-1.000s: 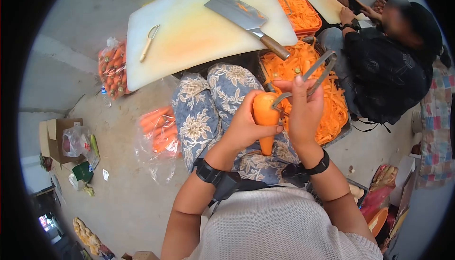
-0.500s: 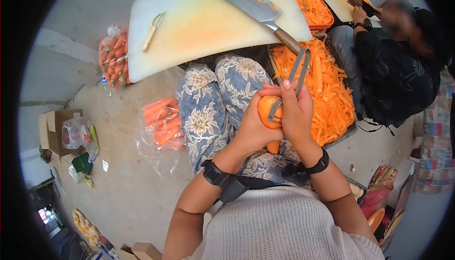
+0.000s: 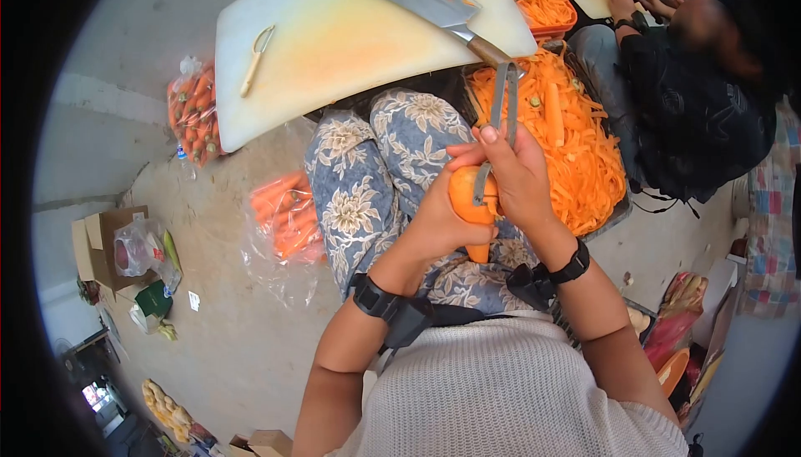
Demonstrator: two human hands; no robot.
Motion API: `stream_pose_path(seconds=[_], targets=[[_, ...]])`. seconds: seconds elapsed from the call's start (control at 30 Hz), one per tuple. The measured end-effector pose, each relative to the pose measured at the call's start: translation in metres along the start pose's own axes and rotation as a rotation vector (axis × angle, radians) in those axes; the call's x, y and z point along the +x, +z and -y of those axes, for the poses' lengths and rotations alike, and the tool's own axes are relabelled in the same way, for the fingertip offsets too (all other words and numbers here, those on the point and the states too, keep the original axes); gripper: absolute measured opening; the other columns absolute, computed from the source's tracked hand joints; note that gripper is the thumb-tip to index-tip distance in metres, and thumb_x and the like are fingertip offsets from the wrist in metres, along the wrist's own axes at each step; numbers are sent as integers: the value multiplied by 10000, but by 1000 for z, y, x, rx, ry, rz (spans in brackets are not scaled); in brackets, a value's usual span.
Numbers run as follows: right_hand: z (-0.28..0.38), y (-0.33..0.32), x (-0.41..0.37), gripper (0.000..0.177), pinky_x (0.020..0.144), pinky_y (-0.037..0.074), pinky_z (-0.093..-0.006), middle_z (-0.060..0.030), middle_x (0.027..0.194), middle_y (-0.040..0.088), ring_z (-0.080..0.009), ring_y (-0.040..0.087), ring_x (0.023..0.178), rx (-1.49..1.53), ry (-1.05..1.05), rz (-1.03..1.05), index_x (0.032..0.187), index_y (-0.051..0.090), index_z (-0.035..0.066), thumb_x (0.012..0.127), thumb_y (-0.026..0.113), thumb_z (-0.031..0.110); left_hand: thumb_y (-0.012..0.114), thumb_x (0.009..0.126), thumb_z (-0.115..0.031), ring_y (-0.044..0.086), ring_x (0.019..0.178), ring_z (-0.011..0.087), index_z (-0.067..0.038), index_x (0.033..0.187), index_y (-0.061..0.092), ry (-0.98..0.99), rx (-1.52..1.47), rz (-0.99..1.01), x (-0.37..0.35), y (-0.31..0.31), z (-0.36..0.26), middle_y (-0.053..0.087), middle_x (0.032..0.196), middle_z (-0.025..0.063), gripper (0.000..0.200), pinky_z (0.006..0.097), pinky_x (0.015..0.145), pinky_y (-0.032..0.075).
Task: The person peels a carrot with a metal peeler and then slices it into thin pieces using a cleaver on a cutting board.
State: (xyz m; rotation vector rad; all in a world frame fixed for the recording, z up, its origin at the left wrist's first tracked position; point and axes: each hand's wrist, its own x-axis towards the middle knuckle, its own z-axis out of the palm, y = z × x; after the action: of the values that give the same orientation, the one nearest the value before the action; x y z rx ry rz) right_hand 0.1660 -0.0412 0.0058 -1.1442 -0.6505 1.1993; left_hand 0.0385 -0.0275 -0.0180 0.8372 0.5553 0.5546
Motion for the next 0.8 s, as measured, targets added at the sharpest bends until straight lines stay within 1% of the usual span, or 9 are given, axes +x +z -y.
stream_pose_path(seconds=[0.07,0.3,0.37,0.43,0.57,0.67,0.7,0.73,0.8], targets=[[2,-2,1,270,753,546,-315,-158,754,659,-206,685,828,10,10,7,876,436,51,958,582,262,706,599,80,588,969,134,-44,1377,364,-17,34,38,1,0,-2,561,1102,48,859,275,768,517],[2,-8,-2,288,670,551,-289,-149,756,646,-190,686,787,-19,6,74,869,443,53,956,582,290,678,589,67,600,914,131,-30,1386,349,-74,65,107,1,1,-6,590,1018,49,868,269,756,512],[4,-12,-2,299,644,549,-279,-149,753,644,-189,687,771,-27,12,87,867,441,57,954,582,305,716,580,33,620,868,147,-17,1228,469,-82,126,198,3,-6,1,607,980,52,696,291,766,520],[9,-18,0,309,596,537,-259,-130,735,631,-192,687,740,46,156,173,862,437,66,948,588,320,723,575,20,625,877,155,-18,1227,462,-96,119,211,-3,6,-9,613,975,60,703,297,776,522],[11,-18,-5,312,552,522,-243,-108,708,610,-197,688,704,71,111,147,858,433,73,945,592,327,751,570,-15,631,908,160,-20,1241,442,-126,150,258,-3,11,-15,627,952,66,739,306,801,524],[12,-24,-4,324,542,504,-231,-90,703,593,-206,691,710,49,133,182,858,432,72,938,600,337,757,576,-13,632,900,159,-27,1247,438,-186,236,333,0,5,-10,631,945,61,743,294,800,521],[16,-24,-5,333,540,496,-226,-88,699,589,-216,694,714,16,187,176,854,431,72,935,603,346,757,576,-13,632,900,159,-27,1247,438,-186,238,335,0,7,-10,631,945,61,743,294,800,521],[18,-24,-6,343,537,487,-222,-86,696,585,-225,696,717,-15,241,169,849,430,73,932,607,354,756,580,-9,628,901,155,-34,1226,456,-180,268,393,0,9,-11,631,942,57,712,293,803,515],[16,-27,-5,356,549,488,-227,-79,681,577,-238,698,721,-20,207,184,854,437,68,930,604,373,755,585,-5,625,902,152,-40,1206,475,-174,303,455,1,13,-12,632,939,53,682,291,806,510]])
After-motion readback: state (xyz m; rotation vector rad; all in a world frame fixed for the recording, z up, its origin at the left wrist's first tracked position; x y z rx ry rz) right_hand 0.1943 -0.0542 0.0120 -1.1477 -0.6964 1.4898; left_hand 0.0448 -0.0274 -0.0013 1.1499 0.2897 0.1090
